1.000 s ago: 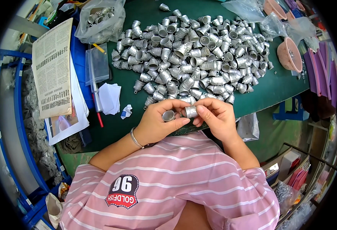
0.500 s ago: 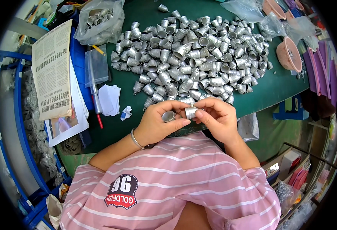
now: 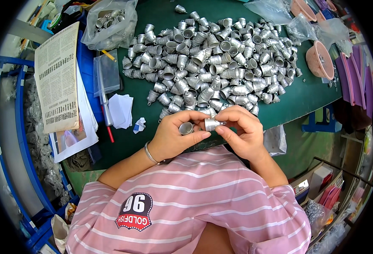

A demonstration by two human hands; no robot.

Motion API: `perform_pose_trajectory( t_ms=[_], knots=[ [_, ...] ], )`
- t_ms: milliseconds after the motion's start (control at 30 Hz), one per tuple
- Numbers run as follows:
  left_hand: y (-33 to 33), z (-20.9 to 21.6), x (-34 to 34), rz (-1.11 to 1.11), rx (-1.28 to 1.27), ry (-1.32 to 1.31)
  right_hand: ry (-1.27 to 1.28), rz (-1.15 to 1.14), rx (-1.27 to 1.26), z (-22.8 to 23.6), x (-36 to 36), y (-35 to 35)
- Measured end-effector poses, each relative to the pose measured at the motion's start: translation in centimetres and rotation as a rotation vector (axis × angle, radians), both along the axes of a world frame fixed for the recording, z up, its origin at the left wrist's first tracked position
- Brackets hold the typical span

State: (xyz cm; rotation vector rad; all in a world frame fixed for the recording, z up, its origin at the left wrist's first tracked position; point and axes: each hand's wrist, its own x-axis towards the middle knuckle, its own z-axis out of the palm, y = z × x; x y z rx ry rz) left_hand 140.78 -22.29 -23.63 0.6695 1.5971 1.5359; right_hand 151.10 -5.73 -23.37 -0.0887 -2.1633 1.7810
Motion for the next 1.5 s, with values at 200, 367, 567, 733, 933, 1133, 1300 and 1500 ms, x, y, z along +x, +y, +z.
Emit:
perform_pose_trajectory(
  t_ms=[200,367,567,733,933,1133,1300,1500],
  knots=[
    [-0.1,-0.3,0.0,0.027,0.012,-0.002,0.109,0.060,0.167,0.2,-0.3,0.1],
    [-0.1,-0.2,-0.2,0.011,0.001,0.044,0.015,0.018,-0.154,-0.1,-0.3,0.2],
    [0.1,-0.6,-0.1,0.053,0.101,0.267,-0.135,0.110,-0.047,-0.9,0.0,0.4],
    [0.0,-0.3,-0.3,0.040,0.147,0.426,-0.160,0.095,-0.270,-1.8,0.1,-0.3],
    [0.0,0.3,-0.1,0.206,0.212,0.703,-0.071,0.177,-0.475,-2.2,0.2,-1.2],
    [3.4,0.4,0.3,-0.191,0.325,1.220,-0.461,0.116,-1.774,-0.9,0.0,-2.8],
    [3.5,1.0,0.1,-0.030,0.416,1.073,-0.231,-0.005,-1.844,-1.3,3.3,-0.8],
    [0.5,-0.9,-4.1,0.341,-0.043,0.869,0.288,-0.366,-1.539,-4.0,14.6,8.5]
  ],
)
